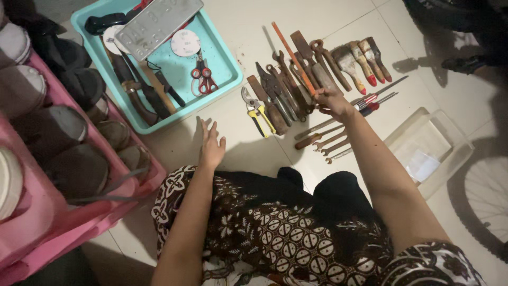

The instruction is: The person sits on the floor and empties hand tools out of a teal plastic tray, placing each tool one at a time onto the floor and arranging them into neat rows by type, including wrenches, chisels, pliers, scissors, brushes, and a screwdriver, and moves a metal license plate aside.

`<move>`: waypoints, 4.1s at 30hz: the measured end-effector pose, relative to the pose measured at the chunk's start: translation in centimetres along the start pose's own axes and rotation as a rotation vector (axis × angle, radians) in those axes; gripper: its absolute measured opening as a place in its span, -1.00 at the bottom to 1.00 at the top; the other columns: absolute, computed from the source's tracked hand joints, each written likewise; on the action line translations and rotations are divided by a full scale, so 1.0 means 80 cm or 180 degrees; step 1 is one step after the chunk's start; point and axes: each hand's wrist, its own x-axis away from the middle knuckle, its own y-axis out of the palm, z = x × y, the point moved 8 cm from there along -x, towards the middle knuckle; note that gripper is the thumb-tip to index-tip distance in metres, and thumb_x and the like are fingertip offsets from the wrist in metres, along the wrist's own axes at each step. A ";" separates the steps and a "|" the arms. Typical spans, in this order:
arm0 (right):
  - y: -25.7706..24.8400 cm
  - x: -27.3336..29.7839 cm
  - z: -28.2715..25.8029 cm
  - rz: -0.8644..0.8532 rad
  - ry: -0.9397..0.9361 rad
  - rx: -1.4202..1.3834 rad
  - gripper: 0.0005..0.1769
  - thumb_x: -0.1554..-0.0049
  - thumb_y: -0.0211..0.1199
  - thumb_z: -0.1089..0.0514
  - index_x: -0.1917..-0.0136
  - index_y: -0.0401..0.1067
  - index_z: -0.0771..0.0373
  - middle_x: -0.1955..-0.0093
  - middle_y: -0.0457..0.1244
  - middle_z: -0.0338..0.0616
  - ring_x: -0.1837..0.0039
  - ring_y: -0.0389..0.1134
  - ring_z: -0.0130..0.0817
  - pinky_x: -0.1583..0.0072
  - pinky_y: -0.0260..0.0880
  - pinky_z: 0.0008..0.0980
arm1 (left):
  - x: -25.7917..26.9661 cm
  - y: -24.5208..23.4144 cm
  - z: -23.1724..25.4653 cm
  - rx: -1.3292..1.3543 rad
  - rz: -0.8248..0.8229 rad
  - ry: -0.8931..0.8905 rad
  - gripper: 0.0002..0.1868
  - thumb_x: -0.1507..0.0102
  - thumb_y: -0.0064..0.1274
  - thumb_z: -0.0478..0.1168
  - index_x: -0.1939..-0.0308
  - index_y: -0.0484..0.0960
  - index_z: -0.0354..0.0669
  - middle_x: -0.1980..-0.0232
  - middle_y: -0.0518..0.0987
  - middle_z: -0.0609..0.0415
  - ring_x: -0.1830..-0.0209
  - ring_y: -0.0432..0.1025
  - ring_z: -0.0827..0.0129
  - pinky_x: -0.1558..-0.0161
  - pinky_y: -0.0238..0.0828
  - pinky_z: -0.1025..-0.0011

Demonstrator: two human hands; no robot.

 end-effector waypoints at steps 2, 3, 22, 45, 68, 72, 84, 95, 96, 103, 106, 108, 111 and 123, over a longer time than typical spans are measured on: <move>-0.011 -0.006 0.017 0.0033 0.0121 0.0010 -0.90 -0.26 0.25 0.13 -0.03 0.36 0.04 0.12 0.29 -0.38 0.10 0.31 -0.55 0.03 0.35 -0.49 | 0.000 0.002 -0.002 -0.0130 -0.0087 -0.0131 -0.31 -0.33 0.02 -0.26 -0.54 0.20 -0.14 -0.69 -0.27 -0.16 -0.32 0.45 0.12 -0.25 0.41 0.16; -0.015 -0.009 0.023 0.0055 0.0167 0.0014 -0.90 -0.25 0.25 0.13 -0.04 0.38 0.03 0.12 0.29 -0.39 0.11 0.31 -0.55 0.03 0.36 -0.48 | 0.000 0.003 -0.003 -0.0195 -0.0128 -0.0199 -0.31 -0.33 0.02 -0.26 -0.55 0.20 -0.13 -0.69 -0.27 -0.16 -0.32 0.45 0.12 -0.26 0.40 0.15; -0.025 -0.092 0.069 0.0637 -0.0113 -0.0336 -0.77 -0.27 0.28 0.11 -0.17 0.45 0.19 0.17 0.30 -0.23 0.26 0.26 -0.49 0.19 0.35 -0.50 | -0.003 0.010 0.006 -0.0164 -0.0243 -0.0227 -0.33 -0.31 0.03 -0.26 -0.51 0.23 -0.15 -0.70 -0.29 -0.17 -0.32 0.44 0.14 -0.28 0.41 0.22; -0.010 -0.092 0.074 0.0897 -0.0106 0.0666 -0.68 -0.18 0.27 0.28 -0.21 0.45 0.37 0.01 0.37 -0.05 0.14 0.42 -0.36 0.12 0.47 -0.36 | 0.000 0.004 0.014 -0.0207 -0.0269 -0.0221 -0.36 -0.32 0.02 -0.24 -0.50 0.27 -0.15 -0.70 -0.31 -0.15 -0.33 0.43 0.13 -0.28 0.41 0.24; 0.035 -0.072 0.037 0.0516 -0.0989 0.2910 -0.49 -0.13 0.23 0.13 -0.34 0.44 0.28 -0.32 0.30 0.16 -0.31 0.33 0.05 -0.32 0.32 -0.16 | 0.000 0.009 0.015 -0.0235 -0.0425 -0.0412 -0.35 -0.33 -0.01 -0.27 -0.52 0.22 -0.16 -0.70 -0.35 -0.13 -0.34 0.42 0.17 -0.32 0.36 0.26; 0.039 -0.084 0.047 0.0716 -0.1211 0.3334 -0.47 -0.13 0.26 0.07 -0.34 0.42 0.29 -0.41 0.22 0.18 -0.39 0.25 0.13 -0.40 0.22 -0.11 | -0.001 0.007 0.015 -0.0150 -0.0367 -0.0310 -0.35 -0.33 -0.01 -0.28 -0.52 0.23 -0.16 -0.70 -0.34 -0.14 -0.35 0.43 0.19 -0.30 0.39 0.28; 0.043 -0.108 0.065 0.0586 -0.0989 0.3880 -0.38 -0.20 0.23 -0.08 -0.44 0.31 0.22 -0.28 0.28 0.34 -0.36 0.28 0.23 -0.40 0.23 -0.01 | -0.001 0.007 0.021 -0.0183 -0.0468 -0.0487 -0.35 -0.35 -0.01 -0.27 -0.53 0.22 -0.14 -0.71 -0.39 -0.06 -0.37 0.41 0.23 -0.32 0.36 0.31; 0.053 -0.080 0.043 0.0605 -0.0455 0.3938 -0.39 -0.22 0.18 -0.12 -0.47 0.27 0.09 -0.46 0.17 0.22 -0.46 0.17 0.18 -0.42 0.18 0.00 | -0.001 0.007 0.022 -0.0103 -0.0358 -0.0363 -0.37 -0.34 0.00 -0.23 -0.51 0.26 -0.10 -0.71 -0.32 -0.07 -0.34 0.45 0.24 -0.31 0.41 0.29; 0.055 -0.077 0.041 0.0598 -0.0378 0.4008 -0.40 -0.24 0.15 -0.12 -0.48 0.26 0.09 -0.45 0.17 0.25 -0.46 0.17 0.20 -0.42 0.19 0.02 | -0.001 0.008 0.021 -0.0097 -0.0372 -0.0387 -0.37 -0.34 0.00 -0.23 -0.51 0.26 -0.10 -0.71 -0.31 -0.07 -0.35 0.44 0.23 -0.31 0.41 0.28; 0.065 -0.082 0.041 0.0514 -0.0536 0.4414 -0.39 -0.33 0.05 -0.16 -0.52 0.23 0.18 -0.35 0.24 0.32 -0.47 0.17 0.26 -0.46 0.13 0.10 | -0.003 0.010 0.017 -0.0250 -0.0372 -0.0381 -0.36 -0.33 0.00 -0.24 -0.51 0.25 -0.14 -0.70 -0.33 -0.10 -0.34 0.43 0.20 -0.31 0.37 0.27; 0.063 -0.089 0.048 0.0624 -0.0540 0.4439 -0.36 -0.29 0.05 -0.18 -0.48 0.23 0.25 -0.35 0.19 0.41 -0.42 0.13 0.34 -0.40 0.11 0.11 | -0.003 0.013 0.013 -0.0184 -0.0365 -0.0358 -0.36 -0.32 0.00 -0.25 -0.50 0.26 -0.14 -0.71 -0.33 -0.10 -0.34 0.44 0.21 -0.31 0.39 0.28; 0.061 -0.091 0.050 0.0684 -0.0541 0.4432 -0.36 -0.28 0.06 -0.18 -0.45 0.24 0.27 -0.35 0.17 0.45 -0.39 0.13 0.38 -0.37 0.10 0.11 | -0.003 0.014 0.013 -0.0113 -0.0341 -0.0318 -0.37 -0.32 0.01 -0.25 -0.49 0.28 -0.15 -0.71 -0.33 -0.11 -0.33 0.46 0.21 -0.30 0.41 0.29; 0.065 -0.091 0.050 0.0651 -0.0716 0.4498 -0.38 -0.31 0.04 -0.16 -0.45 0.27 0.29 -0.31 0.23 0.43 -0.38 0.16 0.34 -0.40 0.10 0.12 | -0.004 0.014 0.013 -0.0068 -0.0324 -0.0286 -0.36 -0.31 0.01 -0.26 -0.49 0.28 -0.16 -0.70 -0.33 -0.12 -0.32 0.46 0.20 -0.27 0.43 0.29; 0.057 -0.057 0.018 0.0989 -0.0652 0.4120 -0.36 -0.21 0.17 -0.15 -0.51 0.26 0.01 -0.35 0.18 0.32 -0.38 0.14 0.33 -0.35 0.19 0.17 | -0.012 0.027 -0.009 0.0056 -0.0061 0.0077 -0.40 -0.28 0.04 -0.29 -0.43 0.34 -0.21 -0.69 -0.28 -0.27 -0.24 0.51 0.11 -0.20 0.50 0.26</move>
